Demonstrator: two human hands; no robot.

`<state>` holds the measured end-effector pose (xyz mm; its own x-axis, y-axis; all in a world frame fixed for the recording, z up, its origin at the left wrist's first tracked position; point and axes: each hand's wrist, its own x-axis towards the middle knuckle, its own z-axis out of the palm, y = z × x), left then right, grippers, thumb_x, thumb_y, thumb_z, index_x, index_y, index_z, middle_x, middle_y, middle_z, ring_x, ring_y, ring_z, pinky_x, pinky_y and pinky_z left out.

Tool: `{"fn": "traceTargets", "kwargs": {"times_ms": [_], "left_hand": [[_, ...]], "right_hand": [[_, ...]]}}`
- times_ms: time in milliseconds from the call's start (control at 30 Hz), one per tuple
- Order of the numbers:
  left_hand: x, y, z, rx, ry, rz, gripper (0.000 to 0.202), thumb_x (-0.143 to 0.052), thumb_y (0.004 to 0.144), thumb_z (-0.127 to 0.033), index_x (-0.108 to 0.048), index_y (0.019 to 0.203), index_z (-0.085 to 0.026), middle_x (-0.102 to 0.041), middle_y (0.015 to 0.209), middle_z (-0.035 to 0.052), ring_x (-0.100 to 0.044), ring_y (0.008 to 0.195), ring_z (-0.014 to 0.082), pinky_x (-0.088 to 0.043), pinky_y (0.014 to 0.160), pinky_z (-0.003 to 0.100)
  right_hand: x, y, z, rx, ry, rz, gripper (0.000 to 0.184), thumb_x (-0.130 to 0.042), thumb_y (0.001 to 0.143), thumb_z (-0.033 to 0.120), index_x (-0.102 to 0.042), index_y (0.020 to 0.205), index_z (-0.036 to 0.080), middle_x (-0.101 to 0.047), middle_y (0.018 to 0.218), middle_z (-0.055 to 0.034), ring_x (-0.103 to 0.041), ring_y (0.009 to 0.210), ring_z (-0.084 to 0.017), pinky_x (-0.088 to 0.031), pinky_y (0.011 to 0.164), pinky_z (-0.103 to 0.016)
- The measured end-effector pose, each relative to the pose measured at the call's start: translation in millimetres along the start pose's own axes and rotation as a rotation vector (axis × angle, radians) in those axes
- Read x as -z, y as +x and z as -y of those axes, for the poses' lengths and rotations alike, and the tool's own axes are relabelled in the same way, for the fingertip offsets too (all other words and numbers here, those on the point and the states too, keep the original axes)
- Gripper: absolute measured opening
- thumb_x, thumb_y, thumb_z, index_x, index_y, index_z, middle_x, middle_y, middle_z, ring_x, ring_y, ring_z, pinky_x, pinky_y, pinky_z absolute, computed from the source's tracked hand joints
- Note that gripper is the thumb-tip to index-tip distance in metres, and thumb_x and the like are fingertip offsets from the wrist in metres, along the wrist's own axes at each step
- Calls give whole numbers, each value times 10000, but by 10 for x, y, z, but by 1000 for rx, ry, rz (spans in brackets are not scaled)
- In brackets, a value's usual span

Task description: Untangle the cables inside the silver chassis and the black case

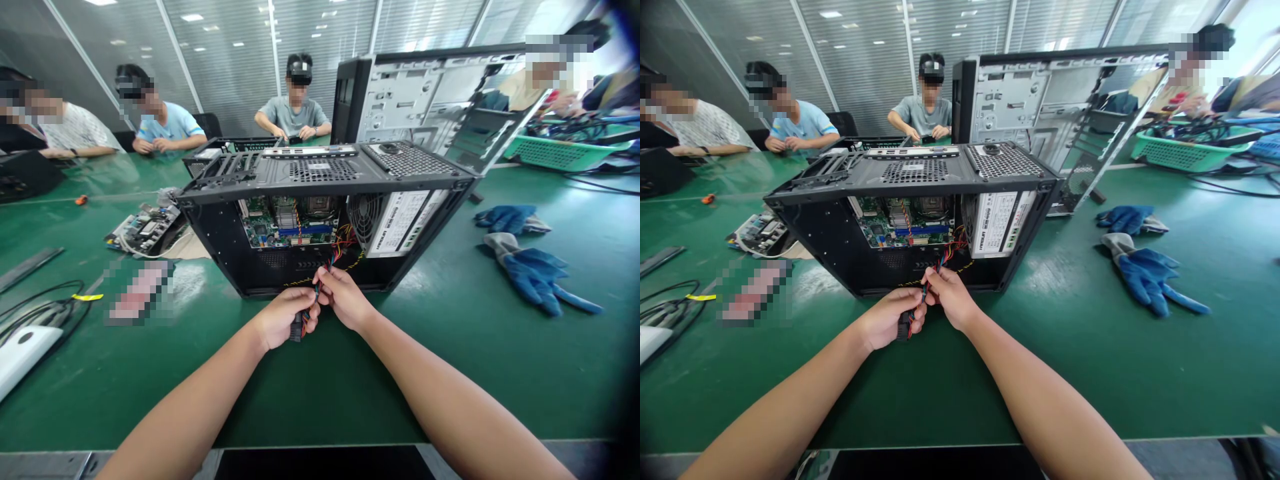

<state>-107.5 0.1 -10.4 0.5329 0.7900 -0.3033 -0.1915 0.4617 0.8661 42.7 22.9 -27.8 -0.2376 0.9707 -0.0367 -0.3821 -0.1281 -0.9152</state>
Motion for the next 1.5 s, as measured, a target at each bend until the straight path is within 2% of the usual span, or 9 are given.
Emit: {"fn": "traceTargets", "kwargs": {"times_ms": [167, 267, 333, 500, 633, 733, 933, 1333, 1500], "left_hand": [[-35, 5, 7, -115, 408, -134, 277, -491, 900, -388, -550, 786, -142, -500, 577, -37, -490, 462, 79, -362, 480, 204], [-38, 1, 0, -193, 689, -210, 283, -456, 908, -357, -529, 724, -155, -524, 567, -31, -507, 470, 84, -386, 498, 208], [-42, -5, -10, -215, 757, -225, 283, -456, 907, -352, -530, 716, -158, -541, 575, -26, -524, 476, 87, -399, 503, 208], [-41, -13, -19, -91, 426, -105, 297, -489, 901, -426, -553, 833, -144, -571, 592, -15, -561, 475, 102, -436, 497, 219], [-3, 3, 10, -27, 202, -32, 340, -587, 848, -466, -576, 885, -128, -619, 647, 20, -624, 522, 138, -478, 515, 245], [18, 5, 14, 2, 114, -9, 334, -621, 829, -442, -592, 903, -117, -624, 646, 27, -637, 528, 150, -482, 513, 250], [18, -24, -49, 29, 20, 26, 297, -619, 819, -363, -633, 925, -86, -597, 594, 18, -621, 490, 157, -459, 500, 256], [6, -34, -47, 21, 194, -6, 304, -608, 824, -408, -604, 916, -118, -593, 612, 5, -566, 458, 110, -421, 455, 215], [-10, -28, -50, -21, 412, -67, 266, -530, 874, -399, -577, 899, -138, -577, 586, -14, -563, 453, 102, -425, 463, 203]], "right_hand": [[-25, 10, -31, 18, -87, -69, 369, -644, 778, 538, -560, 742, 180, -351, 429, 91, -418, 416, -97, -286, 450, -236], [-46, 7, -29, 34, -95, -111, 361, -649, 772, 527, -561, 737, 179, -338, 434, 97, -385, 403, -87, -287, 446, -238], [-57, 0, -15, 36, -93, -129, 361, -656, 767, 523, -567, 727, 176, -332, 437, 99, -355, 392, -78, -286, 442, -240], [-67, -17, 29, -17, -22, -98, 397, -667, 738, 560, -565, 700, 178, -300, 412, 96, -403, 389, -98, -264, 423, -237], [-60, -13, 32, -8, -6, -149, 415, -679, 725, 577, -583, 753, 174, -274, 403, 112, -295, 366, -76, -247, 408, -233], [-50, -9, 35, -16, 7, -165, 416, -688, 722, 573, -582, 744, 171, -265, 403, 115, -251, 366, -67, -235, 399, -227], [-23, -2, 44, -45, 84, -100, 412, -685, 731, 565, -586, 732, 165, -265, 446, 107, -276, 370, -62, -237, 394, -221], [-51, 5, 13, 21, -45, -190, 391, -676, 741, 549, -566, 685, 178, -290, 397, 104, -229, 371, -65, -207, 399, -236], [-56, 12, 8, 27, -80, -219, 370, -672, 741, 525, -559, 672, 180, -302, 398, 99, -250, 372, -69, -204, 403, -238]]}}
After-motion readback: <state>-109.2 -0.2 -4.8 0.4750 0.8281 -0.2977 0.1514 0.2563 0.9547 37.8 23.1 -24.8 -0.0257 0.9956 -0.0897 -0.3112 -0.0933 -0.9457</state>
